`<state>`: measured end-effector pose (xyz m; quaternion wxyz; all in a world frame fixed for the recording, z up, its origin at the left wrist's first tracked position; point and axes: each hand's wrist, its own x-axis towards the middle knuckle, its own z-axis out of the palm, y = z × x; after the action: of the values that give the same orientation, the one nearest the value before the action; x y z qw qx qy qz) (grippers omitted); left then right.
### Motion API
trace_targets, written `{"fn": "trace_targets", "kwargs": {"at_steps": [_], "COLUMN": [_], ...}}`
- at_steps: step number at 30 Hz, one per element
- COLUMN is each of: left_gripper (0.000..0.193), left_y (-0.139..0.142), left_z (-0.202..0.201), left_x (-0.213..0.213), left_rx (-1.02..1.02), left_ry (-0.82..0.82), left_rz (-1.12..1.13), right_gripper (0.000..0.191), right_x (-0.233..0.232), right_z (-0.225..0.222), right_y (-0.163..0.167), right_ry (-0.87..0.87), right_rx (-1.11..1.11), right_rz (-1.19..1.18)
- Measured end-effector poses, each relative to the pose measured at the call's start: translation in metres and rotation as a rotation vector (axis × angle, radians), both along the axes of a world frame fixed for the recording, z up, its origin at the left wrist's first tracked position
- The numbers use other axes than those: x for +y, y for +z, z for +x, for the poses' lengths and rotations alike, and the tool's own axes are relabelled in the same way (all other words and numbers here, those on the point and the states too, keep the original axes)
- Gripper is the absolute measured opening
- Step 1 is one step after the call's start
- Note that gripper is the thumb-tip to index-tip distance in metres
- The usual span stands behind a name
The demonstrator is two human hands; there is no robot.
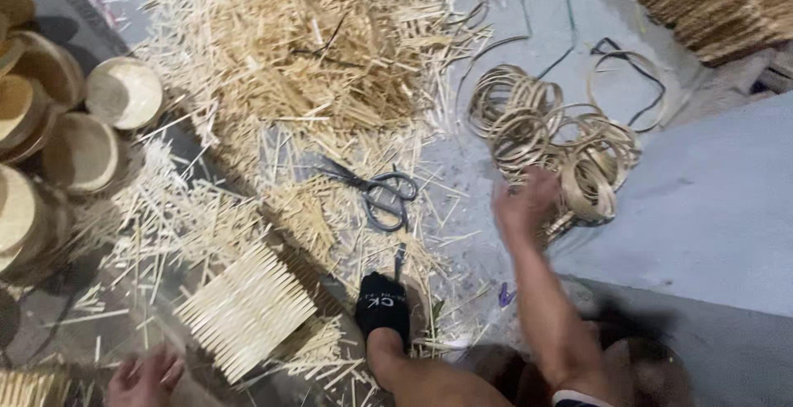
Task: The person sits on the floor and uses shears to trim the protruding ends of bamboo skewers held in a round wooden mold, rotating the mold to cut around it. The person then sets the trimmed skewer mat aside and stacks finished round woven bamboo containers in a pile.
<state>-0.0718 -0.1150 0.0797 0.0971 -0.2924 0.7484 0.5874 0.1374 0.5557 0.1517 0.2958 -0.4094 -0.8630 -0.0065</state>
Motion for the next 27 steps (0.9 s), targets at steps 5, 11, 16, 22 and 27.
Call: {"fn": "trace_targets", "kwargs": {"at_steps": [5,11,16,22,27], "left_gripper": [0.045,0.027,0.029,0.058,0.046], "left_y": [0.027,0.087,0.133,0.136,0.128], "left_z": [-0.026,0.023,0.031,0.016,0.007], "left_x": [0.007,0.107,0.224,0.301,0.309], "left_rx": [-0.049,0.565,0.352,0.133,-0.041], "left_ry": [-0.143,-0.253,-0.684,-0.642,-0.293], "left_rz": [-0.387,-0.184,-0.102,0.212,0.784], "right_gripper": [0.013,0.006,0.008,0.013,0.027], "right_x": [0.062,0.009,-0.034,-0.095,-0.162], "right_z": [0.071,0.026,-0.06,-0.12,-0.146], "right_y": [0.035,0.046,0.04,0.045,0.085], "right_ry": [0.084,0.237,0.28,0.273,0.418], "right_rx": [-0.374,-0.079,0.042,0.128,0.072], "right_rz": [-0.072,-0.053,-0.231,-0.615,-0.788]}}
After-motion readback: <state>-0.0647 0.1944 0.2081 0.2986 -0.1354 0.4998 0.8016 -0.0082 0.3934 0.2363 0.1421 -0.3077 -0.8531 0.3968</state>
